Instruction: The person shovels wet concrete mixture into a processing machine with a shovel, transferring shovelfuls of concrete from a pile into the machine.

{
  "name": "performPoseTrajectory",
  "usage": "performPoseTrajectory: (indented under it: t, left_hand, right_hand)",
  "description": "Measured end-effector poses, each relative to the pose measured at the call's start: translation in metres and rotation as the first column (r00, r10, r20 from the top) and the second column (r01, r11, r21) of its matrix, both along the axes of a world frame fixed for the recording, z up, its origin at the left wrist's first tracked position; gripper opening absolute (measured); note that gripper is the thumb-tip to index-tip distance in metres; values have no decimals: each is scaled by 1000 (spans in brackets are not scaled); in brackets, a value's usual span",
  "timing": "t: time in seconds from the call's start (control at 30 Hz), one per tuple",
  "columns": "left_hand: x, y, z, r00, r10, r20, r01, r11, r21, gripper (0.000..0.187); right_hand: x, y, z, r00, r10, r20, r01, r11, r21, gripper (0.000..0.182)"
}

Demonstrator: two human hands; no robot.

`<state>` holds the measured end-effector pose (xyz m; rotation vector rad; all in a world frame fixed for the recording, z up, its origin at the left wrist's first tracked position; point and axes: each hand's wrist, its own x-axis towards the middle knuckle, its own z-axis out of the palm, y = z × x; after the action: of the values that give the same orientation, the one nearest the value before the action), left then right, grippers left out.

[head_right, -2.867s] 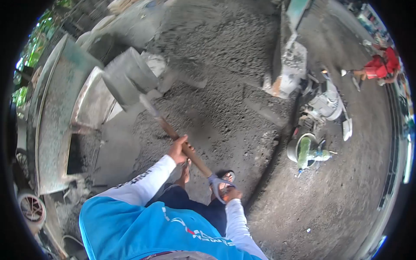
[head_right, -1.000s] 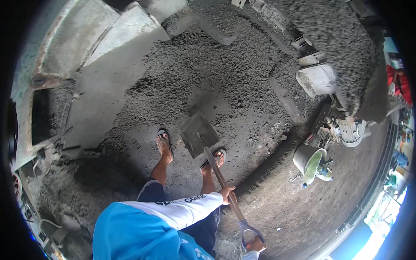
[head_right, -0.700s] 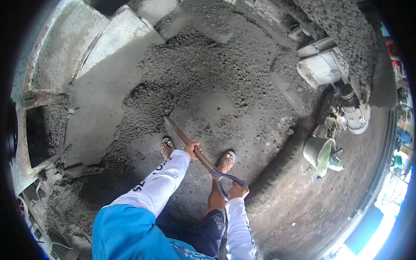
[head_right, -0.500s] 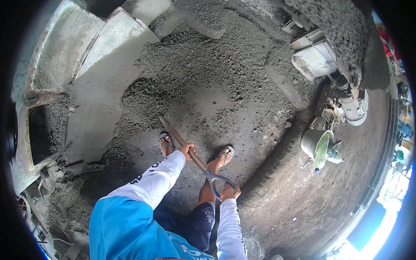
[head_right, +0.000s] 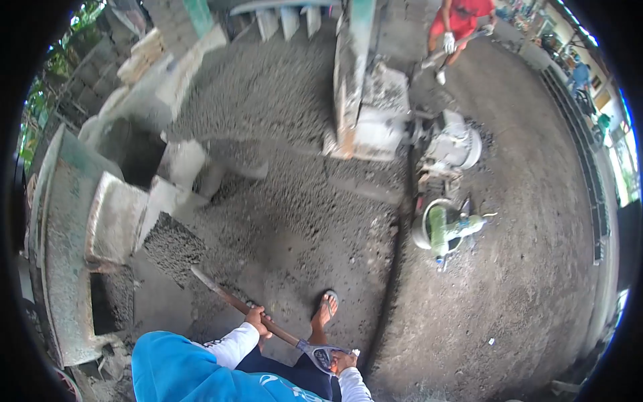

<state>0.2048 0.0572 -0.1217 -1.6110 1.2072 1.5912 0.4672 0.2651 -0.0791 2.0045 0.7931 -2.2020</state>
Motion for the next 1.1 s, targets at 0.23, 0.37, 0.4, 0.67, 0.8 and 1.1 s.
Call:
performPoseTrajectory:
  t: [0.23, 0.37, 0.4, 0.67, 0.8, 1.1]
  left_hand:
    - [-108, 144, 232, 855, -123, -504, 310, 900, 306, 21]
    - [-167, 228, 321, 731, -99, -675, 582, 606, 542, 26]
    - [-173, 243, 347, 710, -67, -701, 623, 523, 582, 24]
    - [-204, 261, 349, 695, -89, -713, 716, 181, 675, 30]
    - [-192, 217, 363, 599, 41, -800, 794, 100, 599, 24]
    - [-140, 98, 342, 653, 30, -757, 708, 330, 624, 31]
  right_hand:
    - [-67, 55, 134, 905, -164, -393, 246, 954, 169, 6]
    - [-108, 66, 212, 817, -1, -577, 449, 629, 635, 20]
    - [-117, 64, 229, 780, -12, -626, 543, 511, 667, 22]
    - [-133, 16, 293, 933, 287, 216, 70, -736, 673, 26]
    - [-125, 10, 247, 948, 242, 207, -22, -598, 801, 26]
    - [-106, 10, 285, 972, 8, -233, 230, 134, 964, 12]
